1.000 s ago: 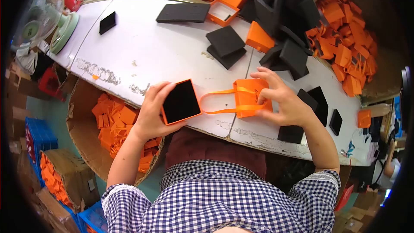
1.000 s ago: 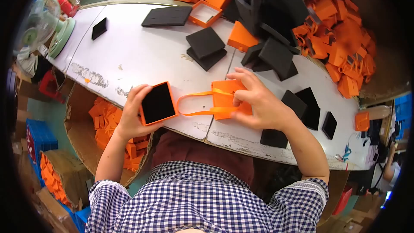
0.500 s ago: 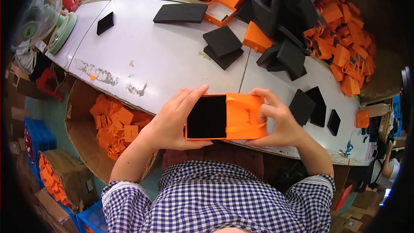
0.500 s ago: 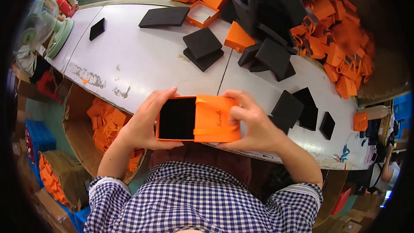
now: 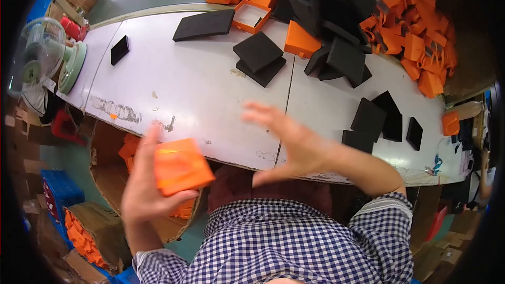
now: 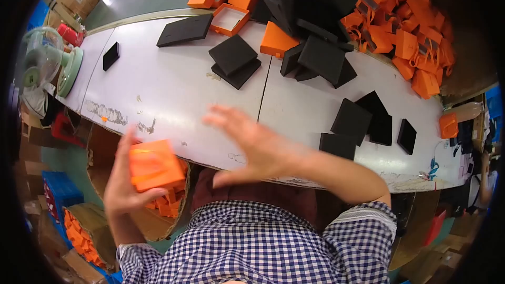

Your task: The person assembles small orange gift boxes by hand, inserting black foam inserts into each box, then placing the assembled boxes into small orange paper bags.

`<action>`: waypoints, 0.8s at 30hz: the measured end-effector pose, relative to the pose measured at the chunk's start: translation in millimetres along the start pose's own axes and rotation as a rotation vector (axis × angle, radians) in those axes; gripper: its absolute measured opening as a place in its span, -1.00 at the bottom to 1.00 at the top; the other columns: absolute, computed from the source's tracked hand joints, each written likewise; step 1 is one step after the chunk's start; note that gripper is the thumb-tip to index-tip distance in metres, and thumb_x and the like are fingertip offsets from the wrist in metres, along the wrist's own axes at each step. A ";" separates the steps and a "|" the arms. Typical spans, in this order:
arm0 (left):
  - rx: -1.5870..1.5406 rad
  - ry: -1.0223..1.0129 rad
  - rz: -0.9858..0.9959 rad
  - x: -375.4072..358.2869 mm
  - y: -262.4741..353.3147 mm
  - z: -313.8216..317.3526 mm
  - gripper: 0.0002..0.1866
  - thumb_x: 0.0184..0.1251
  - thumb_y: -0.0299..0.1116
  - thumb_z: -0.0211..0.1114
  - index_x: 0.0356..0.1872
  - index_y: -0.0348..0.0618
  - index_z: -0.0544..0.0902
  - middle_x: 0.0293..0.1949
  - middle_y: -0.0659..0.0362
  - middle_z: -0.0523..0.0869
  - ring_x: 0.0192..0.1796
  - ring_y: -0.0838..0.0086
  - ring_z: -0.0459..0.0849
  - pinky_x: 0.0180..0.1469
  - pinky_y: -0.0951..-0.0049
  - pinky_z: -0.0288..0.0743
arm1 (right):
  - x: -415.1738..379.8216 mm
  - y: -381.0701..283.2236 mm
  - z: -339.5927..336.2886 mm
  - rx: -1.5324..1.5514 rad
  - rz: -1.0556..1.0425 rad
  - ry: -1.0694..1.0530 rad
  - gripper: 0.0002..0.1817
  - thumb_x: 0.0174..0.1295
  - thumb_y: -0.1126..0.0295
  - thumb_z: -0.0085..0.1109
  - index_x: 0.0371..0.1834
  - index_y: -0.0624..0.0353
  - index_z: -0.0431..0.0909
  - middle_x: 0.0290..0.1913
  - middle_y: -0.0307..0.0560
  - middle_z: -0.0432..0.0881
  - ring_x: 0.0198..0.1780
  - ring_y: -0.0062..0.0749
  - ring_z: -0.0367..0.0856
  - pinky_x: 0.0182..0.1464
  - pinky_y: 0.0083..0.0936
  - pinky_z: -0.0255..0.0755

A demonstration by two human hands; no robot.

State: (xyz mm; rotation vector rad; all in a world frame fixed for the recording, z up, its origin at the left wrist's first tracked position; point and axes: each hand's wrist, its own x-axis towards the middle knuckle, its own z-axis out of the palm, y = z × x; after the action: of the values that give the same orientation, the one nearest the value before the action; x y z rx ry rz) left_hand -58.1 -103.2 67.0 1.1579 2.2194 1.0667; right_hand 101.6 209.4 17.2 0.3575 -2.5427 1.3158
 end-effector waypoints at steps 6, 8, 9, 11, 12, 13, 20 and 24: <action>0.476 0.003 0.270 93.5 22.4 -17.7 0.03 0.31 0.05 0.48 0.63 -0.32 0.20 0.57 -0.27 0.32 0.64 -0.10 0.25 0.62 -0.02 0.09 | 70.9 76.7 -11.8 -0.786 0.181 0.316 -0.09 0.12 -0.04 0.59 0.40 0.28 0.39 0.50 0.26 0.35 0.54 0.14 0.33 0.45 0.03 0.31; 0.482 0.060 0.417 170.0 21.5 14.2 -0.15 0.43 -0.07 0.39 0.60 -0.30 0.27 0.53 -0.22 0.40 0.59 -0.04 0.34 0.56 -0.02 0.16 | 81.7 95.6 -17.7 -0.803 0.271 0.246 -0.15 0.13 -0.04 0.58 0.33 0.29 0.44 0.50 0.23 0.37 0.53 0.13 0.34 0.43 0.03 0.32; 0.496 0.104 0.480 208.1 21.4 30.0 -0.23 0.47 -0.12 0.35 0.58 -0.28 0.31 0.51 -0.18 0.44 0.55 0.00 0.40 0.52 -0.01 0.20 | 86.2 101.8 -22.0 -0.814 0.364 0.166 -0.21 0.13 -0.04 0.56 0.26 0.30 0.49 0.49 0.20 0.38 0.52 0.12 0.35 0.40 0.04 0.32; 0.634 0.091 0.393 279.7 17.1 61.0 -0.29 0.50 -0.10 0.32 0.54 -0.24 0.37 0.46 -0.12 0.51 0.49 0.03 0.46 0.46 0.04 0.26 | 63.7 100.4 -35.8 -0.838 0.328 0.196 -0.26 0.07 -0.03 0.60 0.14 0.29 0.54 0.42 0.11 0.46 0.47 0.06 0.38 0.37 0.04 0.34; 0.663 0.090 0.345 304.5 18.8 77.7 -0.41 0.50 -0.09 0.32 0.38 -0.24 0.50 0.34 -0.09 0.61 0.41 0.06 0.53 0.39 0.03 0.30 | 48.3 93.4 -44.7 -0.760 0.318 0.173 -0.26 0.05 -0.04 0.61 0.12 0.28 0.54 0.36 0.09 0.49 0.44 0.04 0.41 0.36 0.03 0.34; 0.693 0.090 0.299 324.3 22.8 91.1 -0.51 0.49 -0.07 0.32 0.23 -0.25 0.62 0.22 -0.05 0.72 0.33 0.10 0.60 0.32 0.02 0.34 | 37.6 86.0 -53.5 -0.683 0.307 0.152 -0.26 0.03 -0.04 0.62 0.10 0.27 0.54 0.31 0.06 0.52 0.40 0.01 0.44 0.36 0.02 0.35; 0.674 0.154 0.325 335.3 13.0 114.8 -0.82 0.31 -0.28 0.38 -0.24 -0.18 0.75 -0.06 0.07 0.78 0.12 0.13 0.70 0.26 0.12 0.34 | 0.1 90.3 -88.7 -0.541 0.380 0.227 -0.25 -0.03 -0.07 0.67 0.00 0.27 0.52 0.14 0.03 0.55 0.25 -0.03 0.49 0.32 -0.21 0.39; -0.227 0.178 0.417 255.5 20.3 70.6 -0.86 0.49 -0.35 0.30 -0.21 -0.19 0.70 0.12 0.13 0.70 0.27 0.23 0.64 0.39 0.10 0.35 | -5.6 86.8 -90.5 -0.548 0.372 0.244 -0.30 0.05 -0.01 0.65 0.01 0.28 0.50 0.13 0.05 0.54 0.20 -0.01 0.48 0.32 -0.23 0.39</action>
State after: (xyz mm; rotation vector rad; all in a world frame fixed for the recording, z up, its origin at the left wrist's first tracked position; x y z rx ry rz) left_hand -146.5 145.5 35.7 1.5079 1.9571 1.5983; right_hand 88.3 333.0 -0.1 -0.3743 -2.6882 0.6451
